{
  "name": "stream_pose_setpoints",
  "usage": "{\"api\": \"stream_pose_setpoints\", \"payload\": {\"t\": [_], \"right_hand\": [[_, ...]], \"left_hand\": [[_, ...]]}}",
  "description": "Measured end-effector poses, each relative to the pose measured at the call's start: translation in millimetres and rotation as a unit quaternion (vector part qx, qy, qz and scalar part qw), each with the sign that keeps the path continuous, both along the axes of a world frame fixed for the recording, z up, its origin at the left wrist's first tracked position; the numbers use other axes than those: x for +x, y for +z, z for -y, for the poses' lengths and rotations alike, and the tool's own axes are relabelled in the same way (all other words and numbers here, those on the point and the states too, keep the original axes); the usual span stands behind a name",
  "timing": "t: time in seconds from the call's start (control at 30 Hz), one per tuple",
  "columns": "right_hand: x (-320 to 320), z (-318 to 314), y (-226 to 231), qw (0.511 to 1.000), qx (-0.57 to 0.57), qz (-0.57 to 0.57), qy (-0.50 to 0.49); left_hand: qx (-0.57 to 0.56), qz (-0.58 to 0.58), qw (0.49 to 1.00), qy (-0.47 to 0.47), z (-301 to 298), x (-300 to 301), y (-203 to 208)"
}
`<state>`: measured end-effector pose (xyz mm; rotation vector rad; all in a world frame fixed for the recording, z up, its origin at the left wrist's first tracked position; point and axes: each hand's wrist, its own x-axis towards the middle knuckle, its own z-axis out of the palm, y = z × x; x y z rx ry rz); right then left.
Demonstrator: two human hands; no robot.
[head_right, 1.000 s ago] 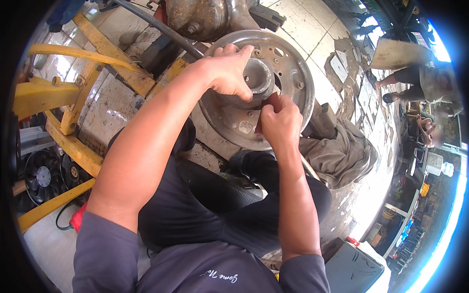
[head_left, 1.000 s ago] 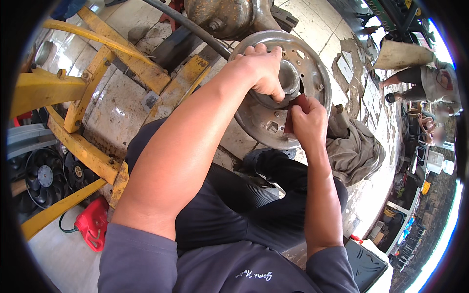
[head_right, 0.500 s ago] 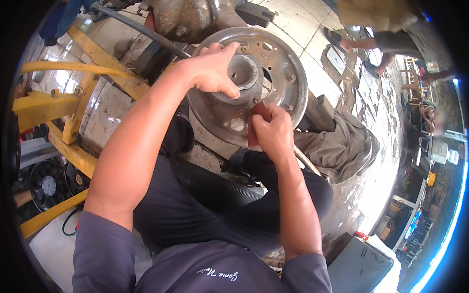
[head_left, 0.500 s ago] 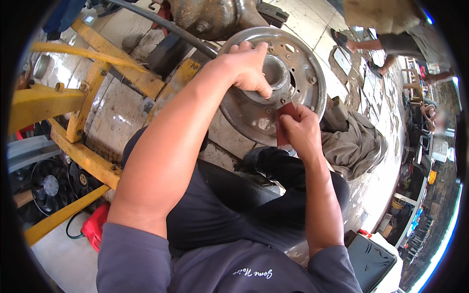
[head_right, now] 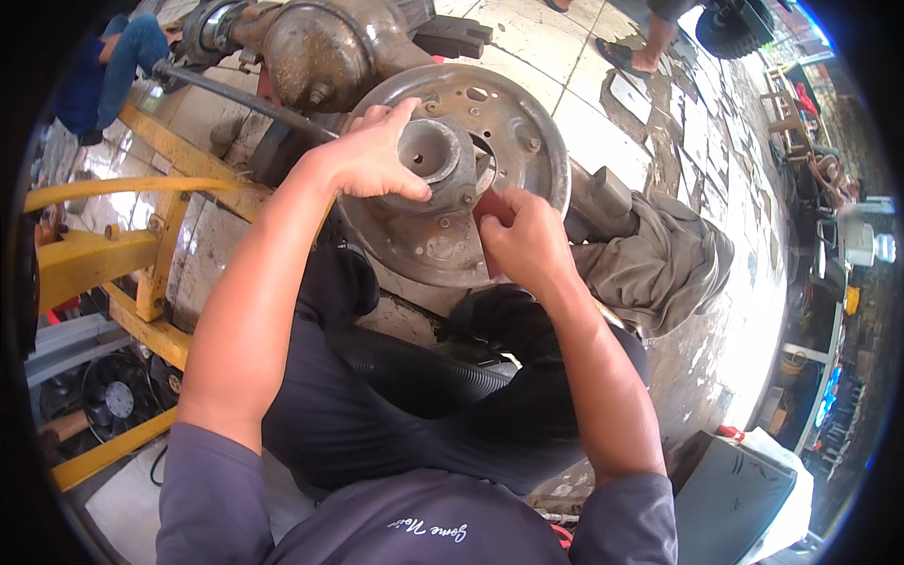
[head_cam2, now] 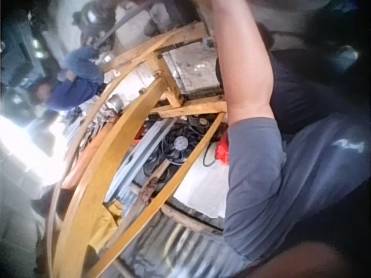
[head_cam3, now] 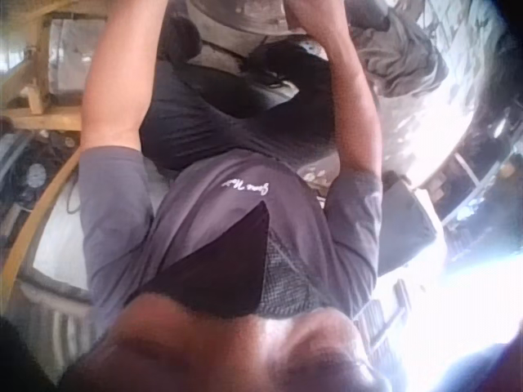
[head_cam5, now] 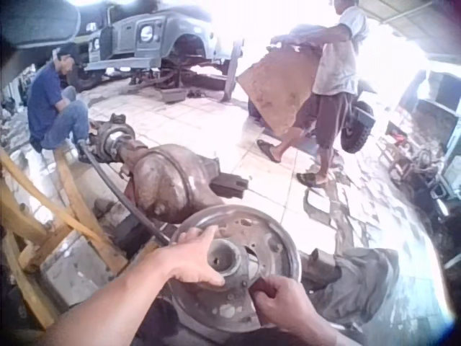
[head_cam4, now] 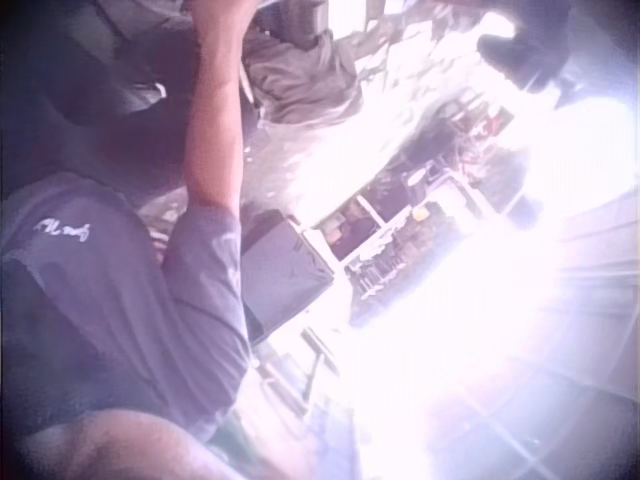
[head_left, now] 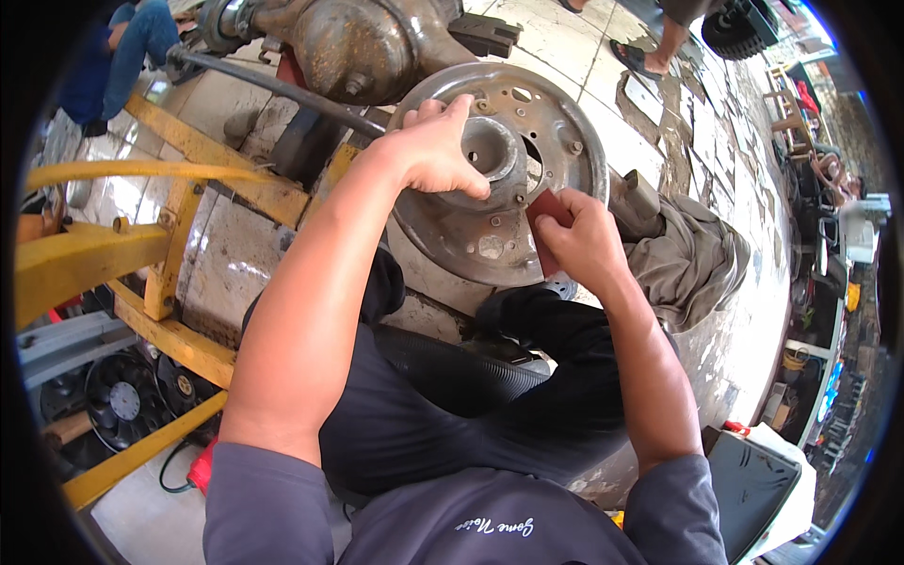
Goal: The person scrubs a circular metal brake drum and a smaller metal hub with a red abrasive pad, rotating the parts to reach different areas. The person then wipes the surfaces with a white cloth. The work is performed in a workshop with a yellow vehicle lift and another person visible in the background.
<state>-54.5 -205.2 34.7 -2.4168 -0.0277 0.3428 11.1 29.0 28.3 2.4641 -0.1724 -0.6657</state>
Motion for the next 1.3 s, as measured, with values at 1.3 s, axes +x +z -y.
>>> {"api": "stream_pose_setpoints", "payload": {"t": [1.3], "right_hand": [[2, -2, -6, 0.98, 0.115, 0.02, -0.162]], "left_hand": [[0.125, -0.029, 0.987, 0.097, 38, -32, 31]]}}
